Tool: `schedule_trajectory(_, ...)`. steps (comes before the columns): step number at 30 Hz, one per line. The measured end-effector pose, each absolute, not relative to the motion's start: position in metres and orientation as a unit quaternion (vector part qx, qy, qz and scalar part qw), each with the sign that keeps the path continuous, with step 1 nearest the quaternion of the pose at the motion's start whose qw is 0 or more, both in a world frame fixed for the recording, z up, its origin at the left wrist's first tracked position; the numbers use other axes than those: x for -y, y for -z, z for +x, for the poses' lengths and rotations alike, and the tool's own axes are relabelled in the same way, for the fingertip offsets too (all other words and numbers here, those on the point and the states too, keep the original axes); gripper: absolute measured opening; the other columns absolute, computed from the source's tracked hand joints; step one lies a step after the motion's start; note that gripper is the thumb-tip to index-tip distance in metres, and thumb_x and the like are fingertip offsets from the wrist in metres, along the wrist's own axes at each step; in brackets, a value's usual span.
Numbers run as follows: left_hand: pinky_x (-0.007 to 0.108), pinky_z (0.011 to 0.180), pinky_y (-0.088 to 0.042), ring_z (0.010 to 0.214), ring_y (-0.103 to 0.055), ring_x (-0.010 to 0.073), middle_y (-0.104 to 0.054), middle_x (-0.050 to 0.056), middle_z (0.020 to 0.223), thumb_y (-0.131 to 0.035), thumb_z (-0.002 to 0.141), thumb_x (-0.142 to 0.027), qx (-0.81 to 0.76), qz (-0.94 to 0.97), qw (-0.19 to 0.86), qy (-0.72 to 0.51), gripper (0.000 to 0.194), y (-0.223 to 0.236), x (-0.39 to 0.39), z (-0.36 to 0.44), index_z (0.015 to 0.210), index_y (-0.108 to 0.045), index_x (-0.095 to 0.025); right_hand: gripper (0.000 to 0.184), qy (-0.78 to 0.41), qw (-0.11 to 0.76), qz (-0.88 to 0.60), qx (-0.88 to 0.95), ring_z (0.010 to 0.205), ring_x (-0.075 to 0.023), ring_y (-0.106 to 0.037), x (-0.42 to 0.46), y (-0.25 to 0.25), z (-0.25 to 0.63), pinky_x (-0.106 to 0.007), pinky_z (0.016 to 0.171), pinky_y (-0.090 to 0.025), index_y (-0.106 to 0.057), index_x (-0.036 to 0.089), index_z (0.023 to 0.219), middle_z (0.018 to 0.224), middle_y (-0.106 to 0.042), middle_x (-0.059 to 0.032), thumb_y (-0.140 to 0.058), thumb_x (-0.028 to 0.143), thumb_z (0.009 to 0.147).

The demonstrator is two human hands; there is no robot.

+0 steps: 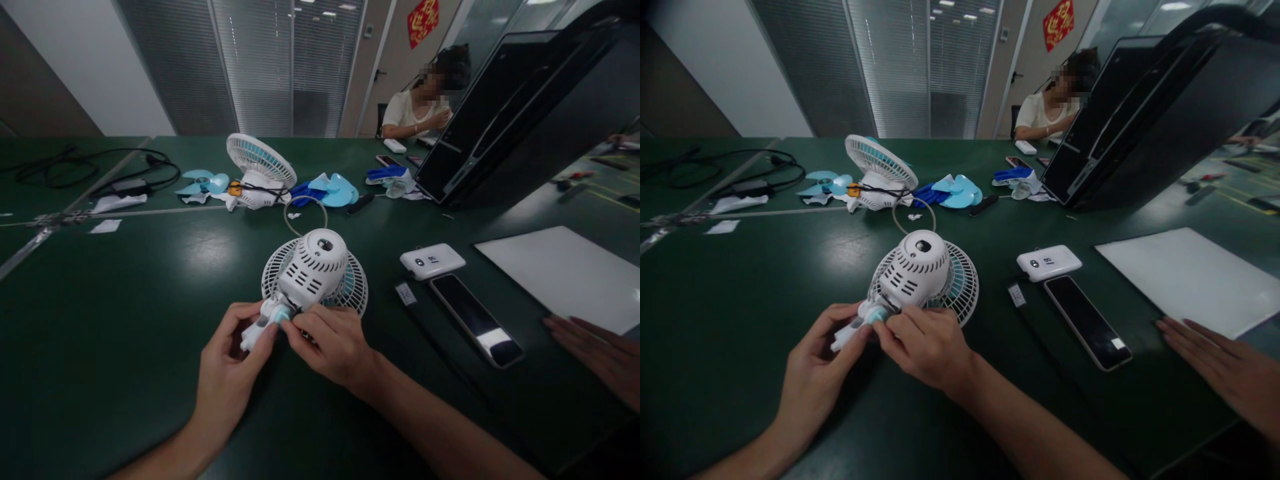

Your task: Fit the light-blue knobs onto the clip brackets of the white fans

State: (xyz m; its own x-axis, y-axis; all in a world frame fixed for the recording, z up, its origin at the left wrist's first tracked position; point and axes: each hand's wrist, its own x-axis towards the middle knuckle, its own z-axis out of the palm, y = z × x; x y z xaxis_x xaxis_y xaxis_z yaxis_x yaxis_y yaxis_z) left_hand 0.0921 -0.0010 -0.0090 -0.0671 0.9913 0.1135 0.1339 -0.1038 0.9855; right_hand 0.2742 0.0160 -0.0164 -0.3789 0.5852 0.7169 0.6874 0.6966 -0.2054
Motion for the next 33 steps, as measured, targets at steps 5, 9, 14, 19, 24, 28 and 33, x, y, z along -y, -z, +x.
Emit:
schedule_trajectory(5,0.026,0.074,-0.055,0.083,-0.068,0.018,-0.071,0.002,0.095,-0.076,0.084,-0.03,-0.518,0.539,0.43,-0.506,0.021,0.009,0.001,0.091,0.102,-0.071,-0.021,0.032,0.045,0.406,-0.287,0.867,0.084,-0.0087,-0.072,-0.023,0.018,0.294,-0.019,0.07,-0.057,-0.058,0.018,0.131,0.104,-0.076,-0.0008,-0.062,0.02,0.099)
schedule_trajectory(9,0.025,0.074,-0.053,0.084,-0.067,0.0172,-0.07,0.001,0.095,-0.076,0.085,-0.029,-0.515,0.541,0.431,-0.506,0.02,0.009,0.001,0.091,0.102,-0.07,-0.022,0.03,0.05,0.422,-0.273,0.863,0.091,-0.0095,-0.072,-0.024,0.02,0.295,-0.019,0.077,-0.059,-0.061,0.013,0.126,0.106,-0.076,-0.0032,-0.066,0.017,0.097)
schedule_trajectory(14,0.025,0.074,-0.055,0.083,-0.067,0.0179,-0.069,0.001,0.093,-0.074,0.086,-0.028,-0.508,0.54,0.432,-0.514,0.017,0.008,0.003,0.093,0.101,-0.071,-0.021,0.007,0.076,0.439,-0.325,0.834,0.066,-0.0075,-0.067,-0.02,0.016,0.278,-0.02,0.058,-0.05,-0.065,0.017,0.093,0.077,-0.072,0.0026,-0.064,0.02,0.099)
schedule_trajectory(19,0.024,0.073,-0.054,0.084,-0.066,0.017,-0.069,0.001,0.093,-0.074,0.086,-0.027,-0.5,0.541,0.434,-0.519,0.016,0.008,0.003,0.094,0.1,-0.071,-0.021,0.023,0.07,0.435,-0.36,0.823,0.051,-0.0087,-0.055,-0.017,0.014,0.273,-0.025,0.049,-0.04,-0.059,0.017,0.075,0.06,-0.059,0.0036,-0.06,0.017,0.098)
schedule_trajectory(24,0.024,0.072,-0.054,0.082,-0.067,0.0171,-0.069,0.001,0.093,-0.073,0.086,-0.028,-0.499,0.539,0.441,-0.515,0.017,0.011,0.003,0.093,0.102,-0.071,-0.022,0.018,0.041,0.405,-0.298,0.863,0.076,-0.0085,-0.07,-0.02,0.016,0.294,-0.021,0.062,-0.053,-0.062,0.016,0.115,0.092,-0.075,0.0005,-0.065,0.023,0.098)
schedule_trajectory(28,0.024,0.074,-0.054,0.082,-0.066,0.0168,-0.069,0.0,0.094,-0.073,0.087,-0.027,-0.496,0.538,0.445,-0.516,0.016,0.011,0.003,0.092,0.102,-0.071,-0.023,0.029,0.047,0.411,-0.275,0.868,0.093,-0.0088,-0.072,-0.022,0.015,0.3,-0.02,0.074,-0.056,-0.059,0.016,0.126,0.106,-0.076,-0.0009,-0.066,0.017,0.098)
schedule_trajectory(33,0.022,0.075,-0.053,0.084,-0.064,0.0151,-0.067,-0.001,0.094,-0.074,0.087,-0.026,-0.489,0.539,0.447,-0.52,0.015,0.011,0.003,0.094,0.101,-0.071,-0.025,0.005,0.062,0.423,-0.325,0.844,0.069,-0.0088,-0.07,-0.017,0.011,0.283,-0.023,0.059,-0.052,-0.063,0.019,0.095,0.08,-0.073,0.0023,-0.062,0.018,0.099)
